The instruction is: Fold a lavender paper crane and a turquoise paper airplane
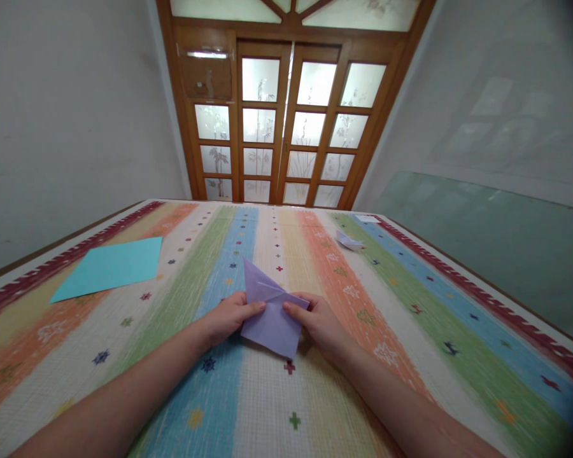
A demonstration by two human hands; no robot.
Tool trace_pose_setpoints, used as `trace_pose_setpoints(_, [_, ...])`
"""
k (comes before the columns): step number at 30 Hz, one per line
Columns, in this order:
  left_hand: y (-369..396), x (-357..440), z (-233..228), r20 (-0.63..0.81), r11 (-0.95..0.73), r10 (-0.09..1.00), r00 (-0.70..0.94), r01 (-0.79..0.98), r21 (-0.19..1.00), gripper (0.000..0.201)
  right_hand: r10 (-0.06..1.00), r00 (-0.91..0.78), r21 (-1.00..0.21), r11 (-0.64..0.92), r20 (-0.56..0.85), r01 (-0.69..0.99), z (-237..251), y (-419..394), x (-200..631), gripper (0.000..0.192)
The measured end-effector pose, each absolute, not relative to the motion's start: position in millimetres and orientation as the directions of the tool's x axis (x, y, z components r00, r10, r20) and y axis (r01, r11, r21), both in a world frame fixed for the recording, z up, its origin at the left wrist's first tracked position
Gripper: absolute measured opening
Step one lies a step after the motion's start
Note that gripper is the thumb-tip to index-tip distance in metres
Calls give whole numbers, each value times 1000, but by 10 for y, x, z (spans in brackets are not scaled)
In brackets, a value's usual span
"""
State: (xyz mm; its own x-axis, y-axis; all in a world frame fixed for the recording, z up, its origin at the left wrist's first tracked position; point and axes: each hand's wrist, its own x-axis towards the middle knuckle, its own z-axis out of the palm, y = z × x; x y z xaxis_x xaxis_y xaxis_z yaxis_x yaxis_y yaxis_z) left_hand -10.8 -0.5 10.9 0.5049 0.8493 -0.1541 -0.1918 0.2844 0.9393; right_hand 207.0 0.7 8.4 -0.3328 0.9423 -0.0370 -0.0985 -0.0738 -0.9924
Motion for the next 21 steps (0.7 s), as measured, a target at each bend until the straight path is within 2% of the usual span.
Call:
trace_pose_setpoints(7, [17,-137,129,-190,291,873,450,-166,942,43,921,-359,-987,-161,-152,4,89,16,2089,34])
trace_pose_setpoints(15, [47,-123,118,-215,257,929,302,-109,960,31,918,-376,-989,-89,-128,120,112,12,2088,26])
trace_pose_setpoints(21, [153,-184,80,-197,224,965,173,-154,962,36,905,-382,-976,-128,-188,176,173,-15,2103,20])
